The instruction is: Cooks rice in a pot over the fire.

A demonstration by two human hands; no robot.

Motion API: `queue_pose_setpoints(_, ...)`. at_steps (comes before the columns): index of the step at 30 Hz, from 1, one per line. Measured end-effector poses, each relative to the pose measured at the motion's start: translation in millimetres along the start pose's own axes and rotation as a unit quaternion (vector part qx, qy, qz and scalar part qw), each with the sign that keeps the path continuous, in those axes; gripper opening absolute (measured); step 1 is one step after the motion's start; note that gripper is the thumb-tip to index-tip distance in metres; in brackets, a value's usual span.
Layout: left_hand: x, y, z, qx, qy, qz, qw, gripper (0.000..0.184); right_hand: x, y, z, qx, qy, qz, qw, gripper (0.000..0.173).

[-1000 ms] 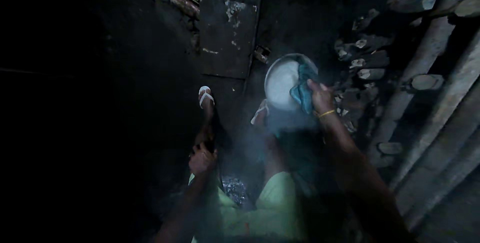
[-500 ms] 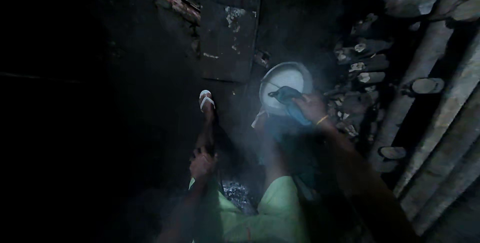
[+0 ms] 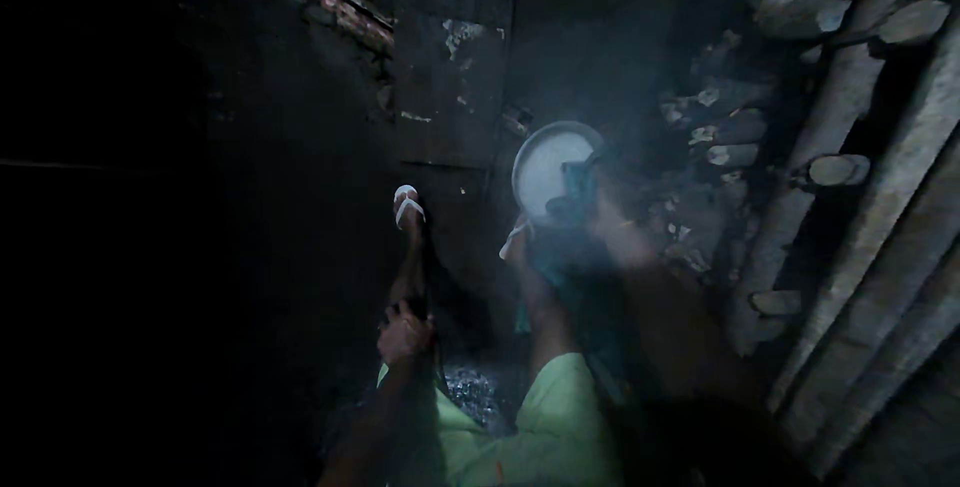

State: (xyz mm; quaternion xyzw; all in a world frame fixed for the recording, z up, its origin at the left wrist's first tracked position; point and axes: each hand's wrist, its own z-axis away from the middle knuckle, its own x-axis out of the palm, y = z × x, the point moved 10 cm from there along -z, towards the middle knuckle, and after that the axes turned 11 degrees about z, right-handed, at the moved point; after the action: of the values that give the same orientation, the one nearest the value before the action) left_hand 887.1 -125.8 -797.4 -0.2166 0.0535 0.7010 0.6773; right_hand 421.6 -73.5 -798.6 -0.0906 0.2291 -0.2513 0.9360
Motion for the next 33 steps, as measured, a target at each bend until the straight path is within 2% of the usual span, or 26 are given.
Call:
queue_pose_setpoints(1,-1,1,0,0.002,0.001,0.003,1.0,0.076,-3,-5,5,-0.02,0.003,0.129,0.992,0.064)
queue_pose_setpoints(3,-7,4,1,0.007,0.001,0.004,1.0,0.076,-1,-19,7,-0.065,-0.017,0.326,0.943,0.061)
queue_pose_setpoints(5,-11,5,2,0.006,0.0,0.002,1.0,0.077,3,-28,3,-0.104,-0.043,0.431,0.895,0.056)
queue_pose_setpoints(6,-11,4,2,0.003,0.0,0.004,1.0,0.077,5,-33,3,-0.12,-0.048,0.449,0.884,0.054)
queue_pose_setpoints(7,-11,4,1,0.001,0.001,0.006,1.0,0.077,7,-39,3,-0.128,-0.043,0.445,0.886,0.052)
queue_pose_setpoints(9,-8,0,1,0.002,0.007,0.007,1.0,0.075,2,-44,4,-0.104,-0.009,0.35,0.931,0.05)
queue_pose_setpoints(11,-3,0,-2,0.0,0.004,0.006,1.0,0.077,-9,-32,0,-0.05,0.036,0.156,0.986,0.051)
queue_pose_setpoints(12,-3,-1,-3,-0.002,0.003,0.005,1.0,0.078,-10,-22,-5,-0.027,0.042,0.043,0.998,0.052)
queue_pose_setpoints(14,-3,-1,-3,-0.004,0.003,0.006,1.0,0.077,1,-9,-13,0.007,0.01,-0.142,0.99,0.056)
queue_pose_setpoints(16,-2,-1,-4,-0.005,0.001,0.005,1.0,0.077,11,-7,-11,0.026,-0.003,-0.214,0.976,0.059)
queue_pose_setpoints(18,-3,-1,-4,-0.005,-0.004,0.003,1.0,0.076,15,-8,-3,0.029,0.007,-0.166,0.986,0.059)
queue_pose_setpoints(20,-4,1,-3,-0.004,-0.003,0.002,1.0,0.076,15,-7,0,-0.013,0.009,0.004,1.0,0.062)
queue_pose_setpoints(21,-5,2,-3,-0.004,-0.003,0.001,1.0,0.077,16,-8,0,-0.038,0.005,0.119,0.992,0.062)
queue_pose_setpoints(23,-7,3,-2,-0.007,-0.006,0.002,1.0,0.077,21,-10,0,-0.077,-0.024,0.313,0.946,0.06)
queue_pose_setpoints(26,-9,4,-4,-0.009,-0.003,-0.007,1.0,0.077,25,-19,-1,-0.119,-0.07,0.441,0.887,0.051)
queue_pose_setpoints(27,-9,4,-4,-0.011,-0.004,-0.008,1.0,0.077,24,-21,-3,-0.128,-0.077,0.449,0.881,0.05)
queue_pose_setpoints(29,-8,2,-4,-0.013,-0.001,-0.006,1.0,0.077,19,-22,-9,-0.125,-0.063,0.401,0.905,0.05)
queue_pose_setpoints(31,-7,5,-1,-0.012,-0.004,-0.011,1.0,0.076,6,-13,-9,-0.074,-0.031,0.256,0.963,0.054)
queue_pose_setpoints(33,-7,6,-1,-0.012,-0.005,-0.007,1.0,0.076,2,-3,-4,-0.003,-0.011,0.072,0.997,0.055)
